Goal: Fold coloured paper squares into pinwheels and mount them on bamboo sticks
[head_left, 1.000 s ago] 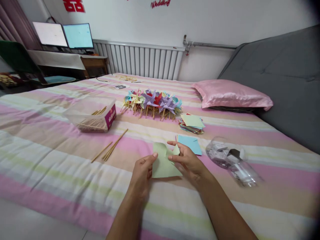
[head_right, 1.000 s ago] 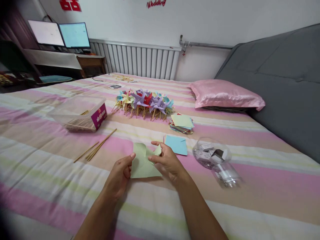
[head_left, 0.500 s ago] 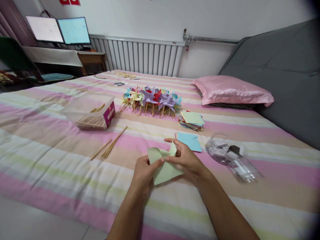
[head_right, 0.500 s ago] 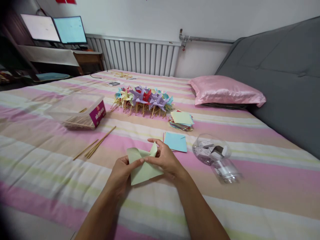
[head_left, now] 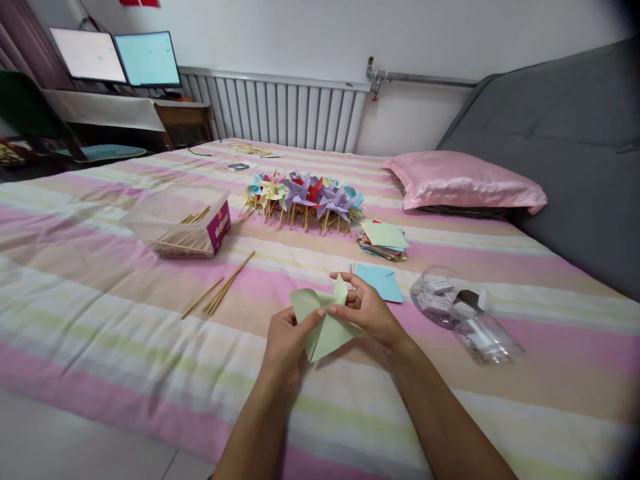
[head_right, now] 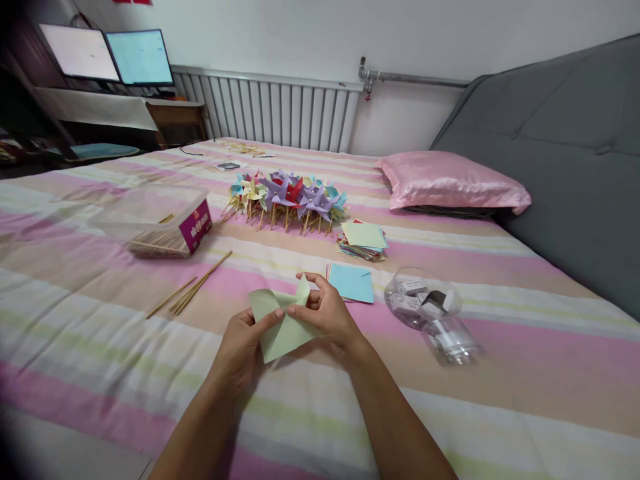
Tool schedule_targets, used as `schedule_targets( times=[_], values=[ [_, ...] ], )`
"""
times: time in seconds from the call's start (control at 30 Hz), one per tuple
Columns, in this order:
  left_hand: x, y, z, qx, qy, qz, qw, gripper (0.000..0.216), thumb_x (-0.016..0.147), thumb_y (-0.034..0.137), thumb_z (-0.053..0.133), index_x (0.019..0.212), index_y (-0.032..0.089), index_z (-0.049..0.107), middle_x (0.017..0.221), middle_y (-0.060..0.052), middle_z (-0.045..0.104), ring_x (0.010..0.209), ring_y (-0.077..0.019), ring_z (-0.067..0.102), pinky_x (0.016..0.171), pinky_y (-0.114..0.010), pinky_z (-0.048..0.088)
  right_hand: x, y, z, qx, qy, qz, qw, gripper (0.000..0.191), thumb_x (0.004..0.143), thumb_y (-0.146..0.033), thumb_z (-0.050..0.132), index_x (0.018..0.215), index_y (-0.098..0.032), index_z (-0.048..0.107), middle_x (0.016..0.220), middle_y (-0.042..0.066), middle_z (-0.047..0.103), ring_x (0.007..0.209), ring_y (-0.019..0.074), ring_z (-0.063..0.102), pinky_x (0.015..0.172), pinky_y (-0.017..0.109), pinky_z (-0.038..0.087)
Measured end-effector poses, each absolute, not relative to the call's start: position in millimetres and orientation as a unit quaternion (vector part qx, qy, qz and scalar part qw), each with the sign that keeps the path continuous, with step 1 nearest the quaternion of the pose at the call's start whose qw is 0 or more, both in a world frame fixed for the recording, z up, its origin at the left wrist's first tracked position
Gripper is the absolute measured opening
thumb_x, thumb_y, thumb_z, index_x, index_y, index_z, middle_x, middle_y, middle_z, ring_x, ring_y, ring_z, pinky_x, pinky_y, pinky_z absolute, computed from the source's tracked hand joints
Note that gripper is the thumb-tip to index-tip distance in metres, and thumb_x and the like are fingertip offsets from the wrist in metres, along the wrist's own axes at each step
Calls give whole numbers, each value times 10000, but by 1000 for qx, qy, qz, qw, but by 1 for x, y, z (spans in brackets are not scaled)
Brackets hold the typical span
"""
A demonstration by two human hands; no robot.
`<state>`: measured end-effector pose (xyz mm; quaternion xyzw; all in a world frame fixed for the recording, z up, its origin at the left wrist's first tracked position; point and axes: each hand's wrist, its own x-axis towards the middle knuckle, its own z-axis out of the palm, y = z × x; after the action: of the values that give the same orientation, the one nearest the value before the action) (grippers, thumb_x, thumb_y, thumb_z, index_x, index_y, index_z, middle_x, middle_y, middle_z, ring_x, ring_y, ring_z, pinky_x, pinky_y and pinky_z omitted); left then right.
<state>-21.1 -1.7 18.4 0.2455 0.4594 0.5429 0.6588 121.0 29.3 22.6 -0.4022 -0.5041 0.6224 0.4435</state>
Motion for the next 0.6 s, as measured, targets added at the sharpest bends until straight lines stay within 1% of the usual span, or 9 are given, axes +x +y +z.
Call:
schedule_targets(
  times=[0.1,0.17,0.2,0.27,0.33,0.37,0.43,0.53,0.6],
  values=[
    [-21,-1,20,237,473,548,648,313,484,261,847,687,77,696,583,-84,686,515,-172,617,526,-261,480,119,29,22,-393,-512,612,456,756,639,-290,791,1259,-240,360,788,6,677,647,156,649,578,254,504],
    [-21,0,21,230,481,552,641,305,485,257,839,682,80,687,567,-77,680,498,-168,608,512,-257,472,118,29,22,-382,-526,599,468,774,649,-292,785,1276,-287,330,912,21,674,631,135,641,564,244,502],
    [-22,0,21,227,482,554,640,301,490,255,834,687,81,685,565,-74,679,493,-166,605,509,-256,469,118,29,22,-377,-535,589,473,739,662,-294,775,1261,-307,343,998,30,661,605,112,625,551,234,495],
    [-22,1,21,224,480,558,639,295,504,247,821,709,82,686,571,-70,682,486,-162,601,506,-253,464,119,28,22,-368,-560,568,477,556,697,-293,748,1161,-306,442,1175,47,602,556,59,577,535,214,474],
    [-23,1,21,226,479,558,639,290,517,242,810,724,80,687,583,-71,684,491,-160,600,509,-252,462,121,28,22,-365,-582,551,473,318,734,-289,716,997,-256,542,1283,57,547,538,29,536,518,198,439],
    [-23,1,20,227,479,558,639,286,520,240,808,724,80,686,587,-71,684,495,-160,600,511,-252,461,122,27,22,-368,-591,543,469,223,747,-288,703,916,-227,569,1301,62,539,533,23,518,503,193,415],
    [-24,0,19,228,481,555,639,277,526,241,805,715,83,678,588,-68,680,497,-158,595,510,-252,457,123,27,22,-380,-605,530,456,141,763,-287,685,810,-191,594,1286,71,560,524,24,487,482,193,375],
    [-24,0,17,233,484,548,641,268,537,251,802,707,90,672,576,-55,666,489,-150,582,498,-248,444,124,28,22,-405,-625,505,438,123,769,-286,674,777,-177,618,1226,79,603,517,35,461,495,210,369],
    [-24,0,15,240,484,546,640,265,543,257,803,705,92,674,572,-50,660,494,-147,581,496,-242,435,124,29,21,-419,-637,482,431,117,764,-285,677,781,-176,640,1186,87,627,556,62,503,530,228,391]
  ],
)
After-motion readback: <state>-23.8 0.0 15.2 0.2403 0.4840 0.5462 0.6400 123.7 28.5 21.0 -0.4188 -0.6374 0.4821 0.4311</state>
